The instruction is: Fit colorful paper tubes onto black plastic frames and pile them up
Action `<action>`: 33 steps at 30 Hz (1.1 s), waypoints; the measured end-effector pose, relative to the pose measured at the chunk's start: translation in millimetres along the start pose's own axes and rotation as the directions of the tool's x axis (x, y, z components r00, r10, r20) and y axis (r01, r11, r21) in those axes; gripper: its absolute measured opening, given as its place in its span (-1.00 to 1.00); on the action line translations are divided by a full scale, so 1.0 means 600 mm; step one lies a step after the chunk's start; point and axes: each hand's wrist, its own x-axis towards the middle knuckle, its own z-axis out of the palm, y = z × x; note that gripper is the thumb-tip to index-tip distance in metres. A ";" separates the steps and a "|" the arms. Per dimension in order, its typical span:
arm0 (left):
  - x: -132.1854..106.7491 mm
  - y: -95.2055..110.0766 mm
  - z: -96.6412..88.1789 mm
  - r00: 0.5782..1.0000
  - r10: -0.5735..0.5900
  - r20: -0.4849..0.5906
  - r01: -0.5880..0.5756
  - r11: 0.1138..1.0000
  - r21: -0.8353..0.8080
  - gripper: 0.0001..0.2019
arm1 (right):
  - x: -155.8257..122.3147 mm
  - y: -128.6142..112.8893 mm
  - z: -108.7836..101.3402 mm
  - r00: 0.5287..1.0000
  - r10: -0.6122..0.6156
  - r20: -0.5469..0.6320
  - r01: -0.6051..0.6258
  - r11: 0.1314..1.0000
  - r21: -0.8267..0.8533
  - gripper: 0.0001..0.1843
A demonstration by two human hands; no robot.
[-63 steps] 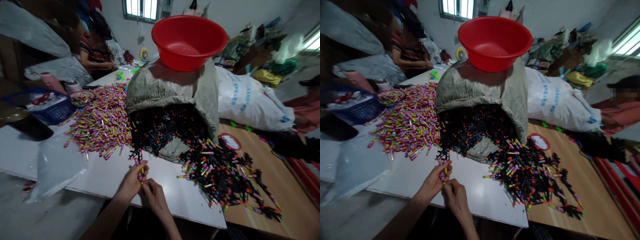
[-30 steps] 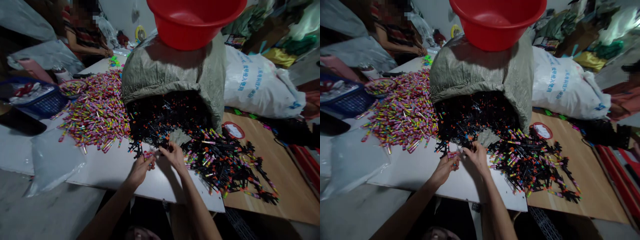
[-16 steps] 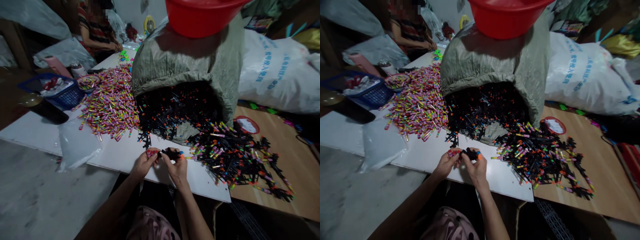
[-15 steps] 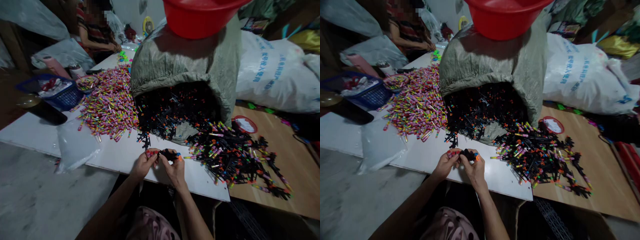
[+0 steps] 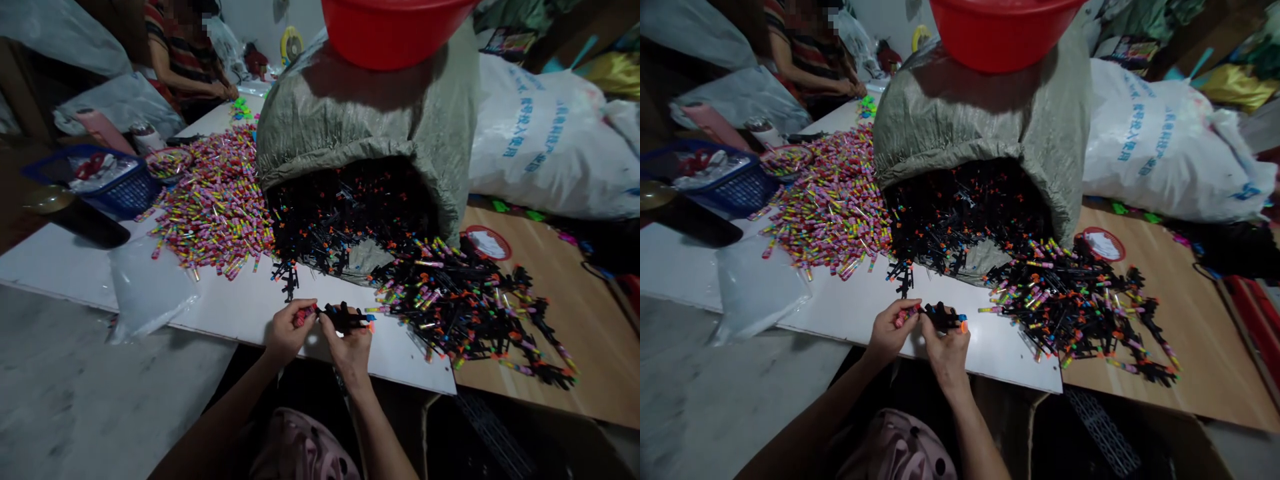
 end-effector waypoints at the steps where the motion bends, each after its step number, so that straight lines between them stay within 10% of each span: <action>1: -0.002 -0.001 0.001 0.999 0.032 -0.008 -0.031 0.998 0.046 -0.78 | -0.001 -0.001 0.001 1.000 0.025 -0.014 -0.025 1.000 -0.002 -0.80; 7: -0.021 -0.021 0.000 0.910 0.403 0.098 -0.407 0.826 0.389 -0.73 | -0.001 -0.001 -0.007 0.969 0.246 0.006 -0.245 0.962 0.121 -0.75; 11: -0.046 -0.051 0.009 0.880 0.427 0.209 -0.472 0.737 0.483 -0.57 | -0.010 0.023 0.002 0.944 0.330 0.011 -0.327 0.928 0.177 -0.72; 17: -0.048 -0.059 0.014 0.983 0.122 0.135 -0.154 0.953 0.262 -0.68 | 0.021 0.040 -0.009 0.919 0.383 0.096 -0.395 0.900 0.186 -0.67; 23: 0.063 -0.040 -0.103 0.983 -0.150 -0.109 0.173 0.950 0.261 -0.66 | 0.125 0.021 -0.073 0.976 0.082 -0.201 -0.031 0.969 0.244 -0.60; 28: 0.177 -0.045 -0.143 0.944 -0.165 -0.286 0.312 0.731 0.607 -0.71 | 0.102 0.029 0.066 0.954 -0.002 0.299 0.100 0.945 -0.311 -0.51; 33: 0.195 -0.056 -0.129 0.943 -0.226 -0.243 0.329 0.742 0.585 -0.68 | 0.063 0.039 0.133 0.904 0.081 0.419 0.259 0.676 -0.690 -0.41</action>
